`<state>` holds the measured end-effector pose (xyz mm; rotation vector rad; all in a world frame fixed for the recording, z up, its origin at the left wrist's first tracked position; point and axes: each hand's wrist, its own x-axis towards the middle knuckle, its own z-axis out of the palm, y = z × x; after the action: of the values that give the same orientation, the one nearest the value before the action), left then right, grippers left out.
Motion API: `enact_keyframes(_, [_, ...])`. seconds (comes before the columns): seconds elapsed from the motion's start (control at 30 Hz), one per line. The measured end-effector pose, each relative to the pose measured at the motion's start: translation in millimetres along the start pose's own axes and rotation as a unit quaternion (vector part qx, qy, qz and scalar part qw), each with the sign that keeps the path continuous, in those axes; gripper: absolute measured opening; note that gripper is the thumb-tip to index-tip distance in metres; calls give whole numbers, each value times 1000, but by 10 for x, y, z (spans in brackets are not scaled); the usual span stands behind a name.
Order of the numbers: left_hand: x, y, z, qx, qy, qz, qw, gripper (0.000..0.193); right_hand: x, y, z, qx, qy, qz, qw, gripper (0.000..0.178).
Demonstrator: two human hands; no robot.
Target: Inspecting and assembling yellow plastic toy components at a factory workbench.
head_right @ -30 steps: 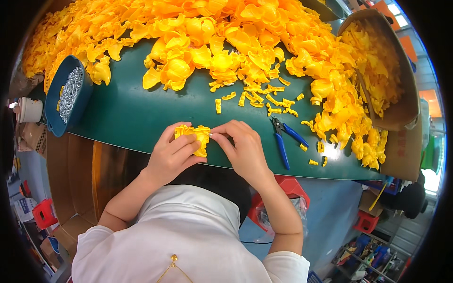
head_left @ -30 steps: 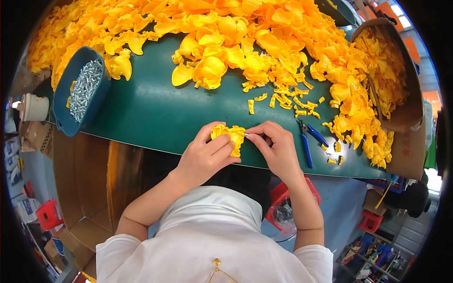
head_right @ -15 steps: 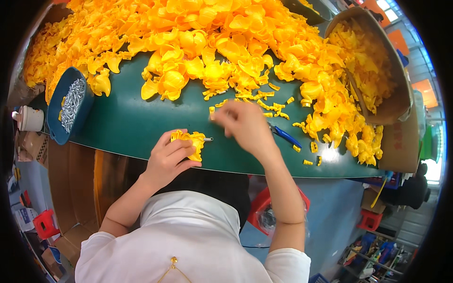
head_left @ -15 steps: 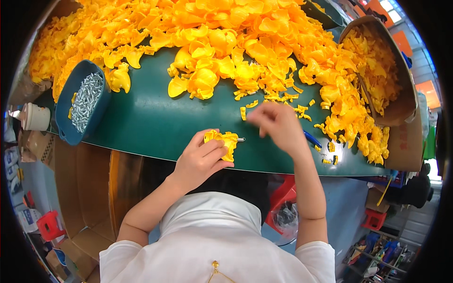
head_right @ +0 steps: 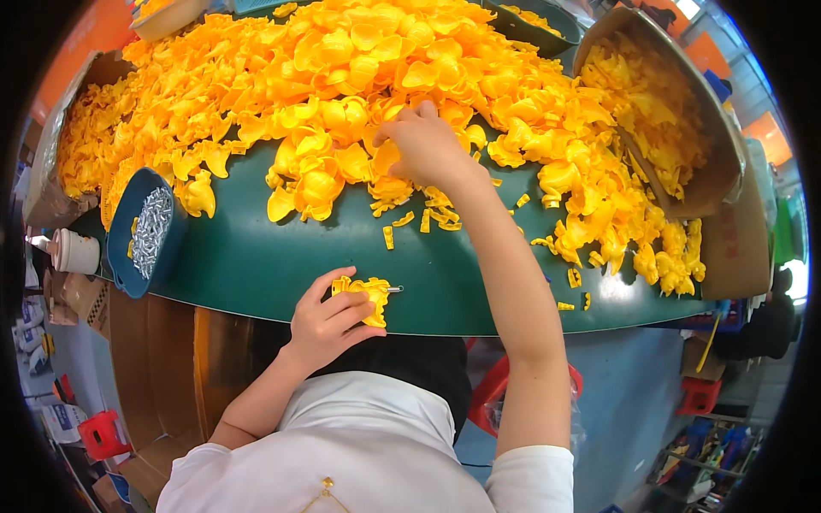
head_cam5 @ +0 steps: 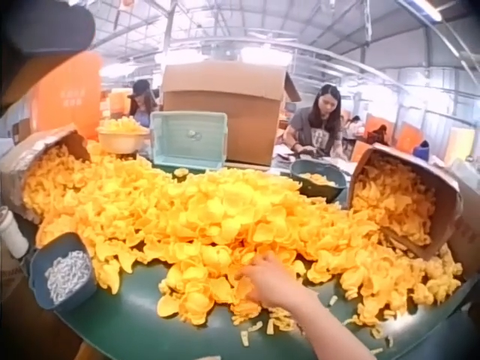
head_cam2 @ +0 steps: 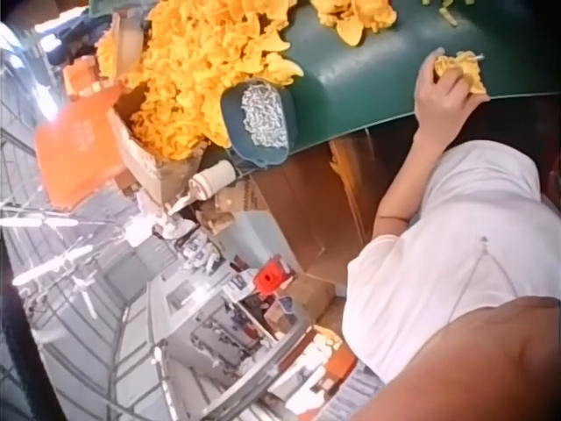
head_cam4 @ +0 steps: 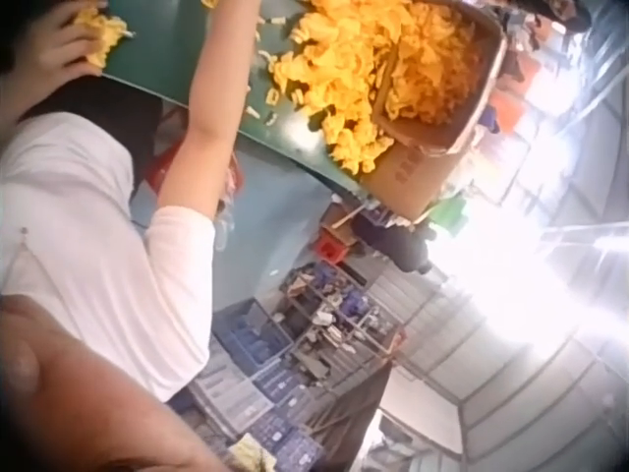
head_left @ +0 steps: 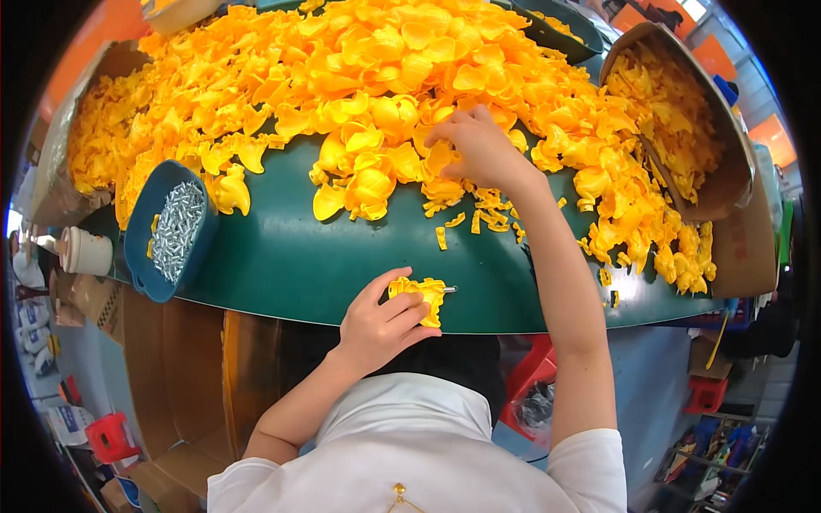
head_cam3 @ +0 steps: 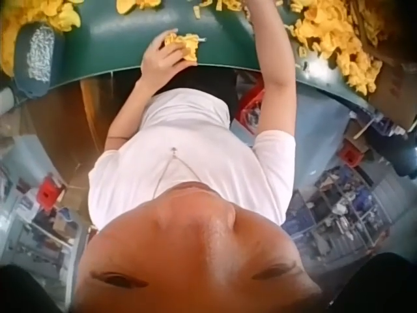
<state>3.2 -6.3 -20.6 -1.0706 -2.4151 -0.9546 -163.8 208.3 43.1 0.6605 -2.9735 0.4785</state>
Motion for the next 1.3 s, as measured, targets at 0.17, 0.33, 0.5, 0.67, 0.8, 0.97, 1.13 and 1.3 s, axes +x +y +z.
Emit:
enact_keyframes(0.17, [21,22,29,-4,12,2,1000,35,-31,16,-88,51,2,59,997,22])
enact_keyframes(0.33, [40,47,33,-19,20,-22,999,36,-305,98,25,55,288,-55,954,14])
enact_keyframes(0.5, [81,95,17,-30,22,-41,998,35,-1059,-580,23,268,174,99,943,18])
enact_keyframes(0.67, [14,81,26,-19,17,-43,999,32,-1320,-775,403,323,165,27,932,21])
enact_keyframes(0.8, [-2,83,37,-27,9,-40,999,32,-1313,-817,473,253,177,-18,951,21])
enact_keyframes(0.97, [-10,88,19,-12,17,-19,1000,33,-1339,-713,640,235,198,-49,950,26])
enact_keyframes(1.13, [-110,73,35,15,5,-19,1000,34,-1303,-766,574,247,209,-43,945,26])
enact_keyframes(1.3, [-113,25,35,-7,3,0,1000,36,-1305,-782,577,283,212,-45,934,24])
